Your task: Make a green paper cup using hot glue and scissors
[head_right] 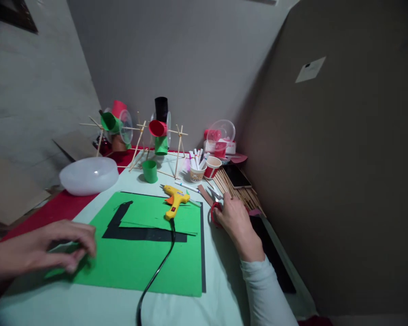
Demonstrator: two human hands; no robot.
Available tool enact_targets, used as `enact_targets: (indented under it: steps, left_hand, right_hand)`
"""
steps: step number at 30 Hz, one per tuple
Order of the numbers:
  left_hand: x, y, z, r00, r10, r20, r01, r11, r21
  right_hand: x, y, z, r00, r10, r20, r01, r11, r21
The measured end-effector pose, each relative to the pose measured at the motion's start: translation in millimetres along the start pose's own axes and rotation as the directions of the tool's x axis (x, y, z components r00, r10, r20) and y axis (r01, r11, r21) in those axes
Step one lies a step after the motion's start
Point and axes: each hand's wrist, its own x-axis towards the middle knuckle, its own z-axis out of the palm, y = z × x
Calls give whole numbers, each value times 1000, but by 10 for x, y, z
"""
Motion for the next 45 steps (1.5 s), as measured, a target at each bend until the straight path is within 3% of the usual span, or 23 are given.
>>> enact_targets:
  steps: [1,2,5,9,12,15,19,23,29,31,34,35,37,38,39,40,42,45]
  left_hand:
    - [72,20,-38,991,-25,131,24,1000,8]
    - [142,28,-65,991,-14,131,10,999,31]
    - [327,-1,-72,996,76,37,-80,988,129]
    - [505,-120,50,971,218,-97,-175,928,328]
    - [587,-224,166,955,249,-158,-181,918,352]
    - [638,-307,264,941,271,-201,-188,916,354]
    - [673,-354,342,927,288,-241,-189,912,363]
    - [664,-344,347,920,285,-268,-176,913,369]
    - [619,-410,266,903,194,-383,-86,956,280]
    - [605,-418,238,898,136,-419,-46,975,218]
    - [575,-313,227,911,56,-410,-6,993,122]
    - [557,-245,239,921,28,-388,3,997,79]
    - [502,-79,295,949,-31,-314,16,999,-50]
    - [464,8,338,965,-142,-221,65,944,-323]
    - [419,90,389,971,-202,-131,94,819,-566]
    - [369,163,444,964,-238,-121,76,679,-731]
    - [260,274,550,952,-296,-74,76,464,-882]
    - [104,344,650,873,-486,-35,110,267,-957]
  right_hand:
    - [0,-10,12,1000,-2,1,2,1000,-9]
    - [-4,-18,20,1000,-6,1,6,1000,-16]
    - [-28,-34,-2,1000,-14,-14,14,999,-35]
    - [-72,-113,-109,995,-40,-89,39,999,-20]
    - [-128,-309,-139,978,-183,-98,192,977,94]
    - [-222,-598,-80,917,-395,-51,395,884,249]
    - [-320,-909,32,856,-517,-23,487,790,372]
    - [-282,-964,74,859,-511,-15,451,744,494]
    - [-218,-766,-33,906,-422,-44,318,606,729]
    - [-275,-757,-108,928,-365,-70,264,514,816]
    - [-451,-876,-205,951,-284,-125,205,272,940]
    - [-527,-945,-222,950,-277,-148,217,238,947]
    - [-686,-1102,-227,928,-295,-228,306,253,918]
    - [-761,-1181,-217,904,-305,-300,382,258,887]
    - [-830,-1255,-201,872,-332,-359,454,277,847]
    - [-892,-1323,-180,833,-358,-422,530,294,795]
    - [-992,-1437,-130,756,-417,-505,646,348,680]
    - [-1099,-1587,-50,672,-516,-531,740,424,523]
